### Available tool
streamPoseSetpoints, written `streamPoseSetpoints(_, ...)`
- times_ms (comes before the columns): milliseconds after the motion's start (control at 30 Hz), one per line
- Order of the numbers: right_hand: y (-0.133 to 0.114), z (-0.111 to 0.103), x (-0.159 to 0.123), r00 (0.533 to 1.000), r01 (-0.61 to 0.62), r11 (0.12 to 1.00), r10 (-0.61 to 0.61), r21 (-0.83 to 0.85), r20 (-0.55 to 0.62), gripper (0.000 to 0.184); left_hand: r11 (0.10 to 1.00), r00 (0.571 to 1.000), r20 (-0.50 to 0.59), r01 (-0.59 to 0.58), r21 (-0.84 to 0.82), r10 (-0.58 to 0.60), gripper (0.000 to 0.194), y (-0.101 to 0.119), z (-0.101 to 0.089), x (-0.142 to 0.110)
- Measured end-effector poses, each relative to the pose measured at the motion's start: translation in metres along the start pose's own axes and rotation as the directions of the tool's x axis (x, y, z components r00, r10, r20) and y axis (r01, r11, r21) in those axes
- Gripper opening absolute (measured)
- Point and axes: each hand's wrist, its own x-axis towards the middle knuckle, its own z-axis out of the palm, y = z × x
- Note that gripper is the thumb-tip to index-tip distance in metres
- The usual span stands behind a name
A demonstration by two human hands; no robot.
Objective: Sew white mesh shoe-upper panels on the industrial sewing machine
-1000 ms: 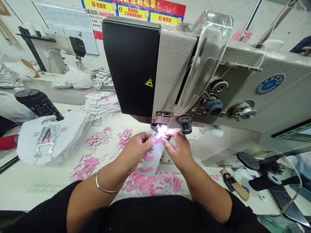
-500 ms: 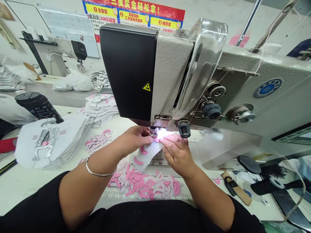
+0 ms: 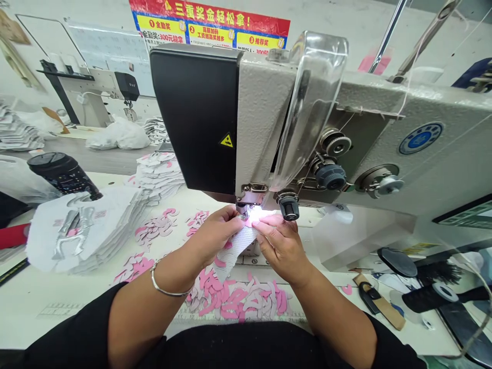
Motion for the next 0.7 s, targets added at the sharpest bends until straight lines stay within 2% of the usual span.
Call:
streamPoseSetpoints(267, 0.001, 0.003, -0.001, 0.997, 0.029, 0.999, -0.031, -0.022, -0.066, 0.027, 0.996, 0.998, -0.049, -0.043, 0.077, 0.047, 0.019, -0.006, 0.0, 0.002)
streamPoseSetpoints(467, 0.002, 0.005, -0.002, 0.997, 0.036, 0.999, -0.039, -0.041, -0.073, 0.028, 0.992, 0.999, -0.02, -0.041, -0.12, 0.039, 0.02, -0.007, 0.004, 0.008)
streamPoseSetpoints(700, 0.001, 0.004, 0.0, 0.998, 0.007, 0.999, -0.009, -0.038, -0.061, 0.027, 0.977, 0.999, 0.021, -0.036, -0.211, 0.041, 0.02, -0.008, 0.003, 0.013)
